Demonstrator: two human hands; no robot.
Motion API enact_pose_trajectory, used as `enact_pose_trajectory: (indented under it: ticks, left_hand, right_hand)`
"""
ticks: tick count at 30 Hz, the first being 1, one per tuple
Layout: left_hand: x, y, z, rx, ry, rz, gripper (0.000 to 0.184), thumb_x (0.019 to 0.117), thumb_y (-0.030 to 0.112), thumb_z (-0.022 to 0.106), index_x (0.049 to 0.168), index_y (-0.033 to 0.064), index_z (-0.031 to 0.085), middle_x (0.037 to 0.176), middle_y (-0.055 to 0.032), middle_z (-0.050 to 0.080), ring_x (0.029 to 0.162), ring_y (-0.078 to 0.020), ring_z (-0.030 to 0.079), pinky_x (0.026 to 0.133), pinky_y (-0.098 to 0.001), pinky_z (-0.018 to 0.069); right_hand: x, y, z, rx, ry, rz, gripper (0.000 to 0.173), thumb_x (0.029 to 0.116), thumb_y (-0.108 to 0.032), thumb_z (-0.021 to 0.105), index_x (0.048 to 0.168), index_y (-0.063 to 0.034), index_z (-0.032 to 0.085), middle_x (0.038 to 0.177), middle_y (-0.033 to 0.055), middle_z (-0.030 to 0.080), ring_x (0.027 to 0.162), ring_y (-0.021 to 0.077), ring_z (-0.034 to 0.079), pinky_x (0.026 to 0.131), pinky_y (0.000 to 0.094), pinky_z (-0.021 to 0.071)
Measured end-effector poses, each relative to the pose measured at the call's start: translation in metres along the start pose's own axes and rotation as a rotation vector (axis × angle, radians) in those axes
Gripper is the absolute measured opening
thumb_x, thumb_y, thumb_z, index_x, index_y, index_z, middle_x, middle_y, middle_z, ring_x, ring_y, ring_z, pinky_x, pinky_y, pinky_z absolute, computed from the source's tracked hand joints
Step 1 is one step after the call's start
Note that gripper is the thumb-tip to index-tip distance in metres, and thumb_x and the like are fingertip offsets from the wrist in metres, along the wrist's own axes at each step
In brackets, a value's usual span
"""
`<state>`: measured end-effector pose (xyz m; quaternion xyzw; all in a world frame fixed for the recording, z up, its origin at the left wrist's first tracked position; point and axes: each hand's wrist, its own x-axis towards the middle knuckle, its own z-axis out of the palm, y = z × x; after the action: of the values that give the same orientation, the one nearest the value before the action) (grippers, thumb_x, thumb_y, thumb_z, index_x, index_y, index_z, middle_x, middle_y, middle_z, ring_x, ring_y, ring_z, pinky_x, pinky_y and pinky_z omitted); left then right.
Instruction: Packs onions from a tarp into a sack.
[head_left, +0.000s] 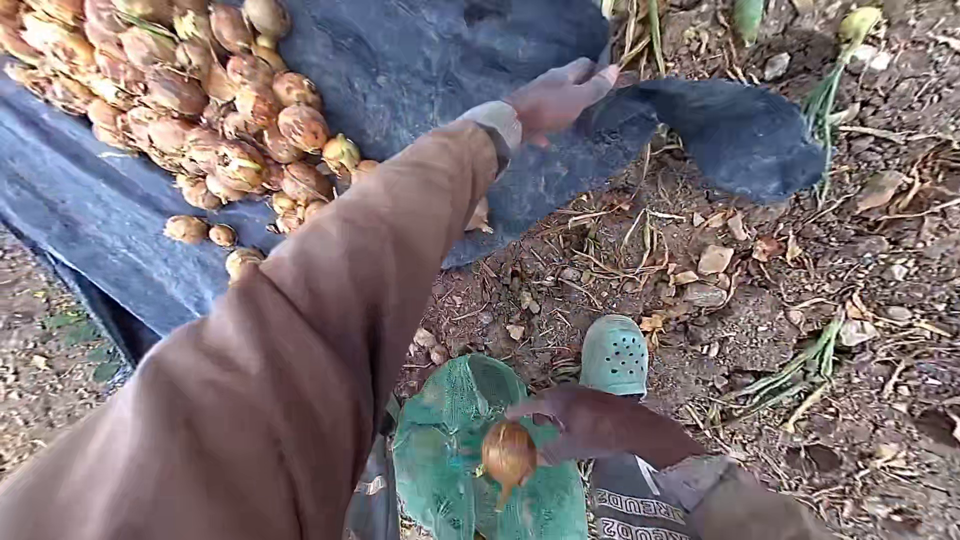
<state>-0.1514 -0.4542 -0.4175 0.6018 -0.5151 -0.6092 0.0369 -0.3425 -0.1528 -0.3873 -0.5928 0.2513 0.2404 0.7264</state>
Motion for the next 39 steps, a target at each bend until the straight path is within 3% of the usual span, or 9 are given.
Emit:
enact_pose_trajectory:
  ticks: [3,7,12,18,27,31,34,37,39]
  left_hand:
    - [-0.054,-0.02,-0.029,-0.185,-0.016,0.068,0.052,0.1078,0.052,0.043,0.153,0.0266,0.047,0.146,-0.004,0.059,0.126,-0.0283,0.062,0.093,-0.0549,0.0577]
    - [-0.19,-0.159,-0.002,-0.138,0.687,-0.161,0.035,0.1027,0.037,0.06,0.125,0.0103,0.062,0.111,-0.01,0.071,0.094,-0.0235,0.073,0.078,-0.0485,0.0646]
    - [-0.289,-0.301,0.072,-0.204,0.945,-0.742,0.101,0.0761,0.072,0.076,0.151,0.0155,0.041,0.144,-0.0254,0.049,0.127,-0.0455,0.053,0.099,-0.067,0.0472]
    - [-0.257,-0.334,0.047,-0.368,0.841,-0.999,0.103,0.0715,0.094,0.055,0.149,0.0254,0.05,0.152,-0.027,0.043,0.138,-0.0536,0.041,0.095,-0.0776,0.0424]
    - [-0.261,-0.368,0.082,-0.3,0.556,-0.879,0.102,0.0616,0.1,0.056,0.13,0.0249,0.065,0.156,-0.0297,0.036,0.141,-0.0568,0.034,0.098,-0.0761,0.0415]
    - [-0.307,-0.38,0.059,-0.377,0.554,-0.506,0.032,0.0809,0.049,0.081,0.103,0.0265,0.078,0.122,-0.0093,0.068,0.12,-0.0332,0.06,0.096,-0.0637,0.0493]
    - [-0.379,-0.29,0.082,-0.663,0.695,-0.229,0.033,0.092,0.045,0.072,0.122,0.0306,0.07,0.131,0.0017,0.06,0.117,-0.018,0.06,0.087,-0.0471,0.0576]
    - [-0.432,-0.234,0.144,-0.949,0.249,-0.004,0.041,0.0904,0.048,0.076,0.119,0.0191,0.071,0.122,-0.0021,0.067,0.11,-0.0174,0.066,0.095,-0.0417,0.059]
    - [-0.46,-0.238,0.179,-0.616,-0.134,-0.169,0.053,0.0873,0.053,0.076,0.121,0.0127,0.068,0.125,-0.0139,0.064,0.111,-0.0286,0.064,0.093,-0.0486,0.0556]
  right_hand:
    - [0.067,-0.032,-0.012,-0.115,0.498,-0.019,0.028,0.0966,-0.025,0.069,0.125,-0.0212,0.072,0.122,0.0089,0.069,0.108,0.0282,0.069,0.092,0.0557,0.0566]
    - [0.151,-0.073,-0.09,-0.166,1.109,-0.082,0.051,0.0927,-0.022,0.073,0.142,-0.0183,0.06,0.142,0.0175,0.056,0.123,0.0357,0.061,0.096,0.0547,0.0556]
    - [0.231,-0.074,-0.131,-0.616,0.774,0.132,0.073,0.086,-0.03,0.082,0.151,-0.0307,0.049,0.163,0.0246,0.027,0.139,0.058,0.036,0.09,0.0687,0.0532]
    - [0.231,-0.064,-0.121,-0.433,0.987,0.197,0.058,0.0931,-0.041,0.069,0.147,-0.0267,0.053,0.137,0.0277,0.055,0.119,0.0501,0.058,0.09,0.0698,0.0505]
    - [0.278,-0.078,-0.132,-0.49,0.897,0.292,0.082,0.0778,-0.04,0.086,0.147,-0.0225,0.045,0.139,0.0279,0.052,0.118,0.0495,0.059,0.089,0.0703,0.0503]
    - [0.227,-0.091,-0.064,-0.044,0.957,0.116,0.063,0.0881,-0.043,0.074,0.142,-0.0215,0.051,0.128,0.0157,0.064,0.108,0.0316,0.067,0.086,0.0601,0.0569]
    - [0.155,-0.073,0.039,0.351,0.949,0.191,0.056,0.0988,-0.053,0.057,0.146,-0.0245,0.046,0.119,0.0148,0.066,0.079,0.0296,0.07,0.06,0.0503,0.0605]
    - [0.092,-0.073,0.111,0.395,0.476,0.355,0.046,0.1018,-0.028,0.053,0.143,-0.0074,0.05,0.117,0.016,0.067,0.095,0.0261,0.068,0.082,0.046,0.0584]
    - [0.086,-0.077,0.118,0.209,0.183,0.556,0.052,0.1002,-0.025,0.065,0.147,-0.0068,0.05,0.115,0.0191,0.071,0.098,0.0321,0.07,0.088,0.0521,0.057]
